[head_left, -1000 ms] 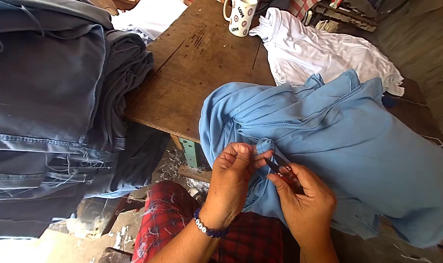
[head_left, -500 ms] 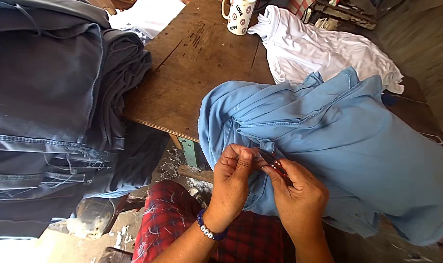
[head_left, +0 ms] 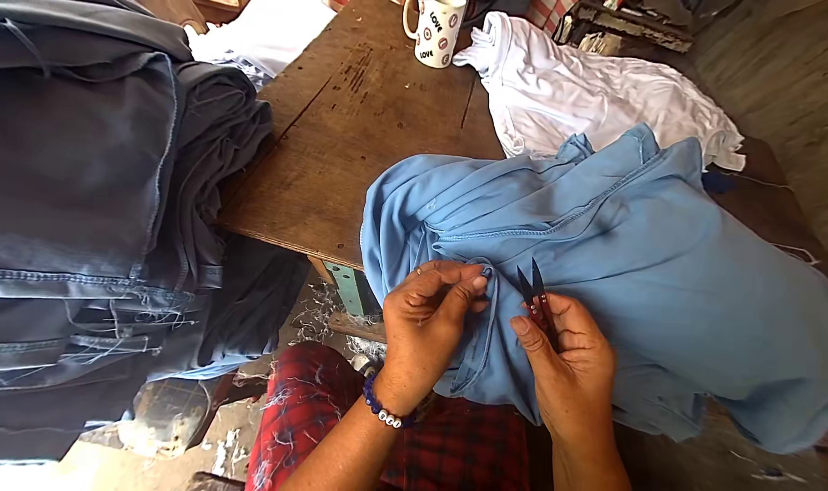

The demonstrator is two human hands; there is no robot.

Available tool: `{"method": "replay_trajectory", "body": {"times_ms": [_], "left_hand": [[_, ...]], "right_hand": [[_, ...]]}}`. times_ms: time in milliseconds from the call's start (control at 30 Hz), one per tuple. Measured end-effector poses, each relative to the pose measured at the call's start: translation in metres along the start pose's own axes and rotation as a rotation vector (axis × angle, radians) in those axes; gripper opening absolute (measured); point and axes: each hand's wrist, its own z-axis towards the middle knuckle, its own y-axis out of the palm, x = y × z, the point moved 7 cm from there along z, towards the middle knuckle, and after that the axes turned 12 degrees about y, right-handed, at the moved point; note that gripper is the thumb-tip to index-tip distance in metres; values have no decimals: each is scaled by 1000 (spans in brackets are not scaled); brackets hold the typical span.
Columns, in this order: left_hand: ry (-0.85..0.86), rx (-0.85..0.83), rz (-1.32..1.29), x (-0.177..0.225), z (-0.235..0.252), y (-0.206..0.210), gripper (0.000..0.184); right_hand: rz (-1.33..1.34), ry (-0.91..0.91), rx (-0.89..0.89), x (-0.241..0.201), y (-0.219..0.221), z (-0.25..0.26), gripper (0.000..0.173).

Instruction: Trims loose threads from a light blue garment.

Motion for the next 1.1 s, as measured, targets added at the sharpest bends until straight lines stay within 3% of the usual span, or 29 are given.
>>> {"method": "replay_trajectory", "body": {"times_ms": [133, 267, 367, 533, 600, 700, 767, 1100], "left_hand": [[-136, 71, -87, -5, -2, -6, 10], [-323, 188, -161, -11, -5, -12, 13], [-372, 220, -156, -10, -5, -12, 17], [-322, 126, -165, -7, -2, -9, 30], [-309, 62, -205, -8, -1, -8, 17], [-270, 1, -216, -9, 3, -6, 36], [-239, -4, -162, -10, 5, -4, 38], [33, -10, 65, -7, 12, 3, 11]], "right_hand": [[-84, -47, -10, 0, 2, -1, 14], [-227, -105, -23, 2, 5, -4, 20], [-290, -142, -15, 2, 7, -5, 24], [-161, -150, 27, 2, 3, 1, 18], [-50, -105, 33, 5, 0, 6, 14], [87, -21, 8, 14, 0, 11, 12], [127, -3, -2, 17, 2, 11, 9], [40, -61, -25, 12, 8, 5, 9]]}}
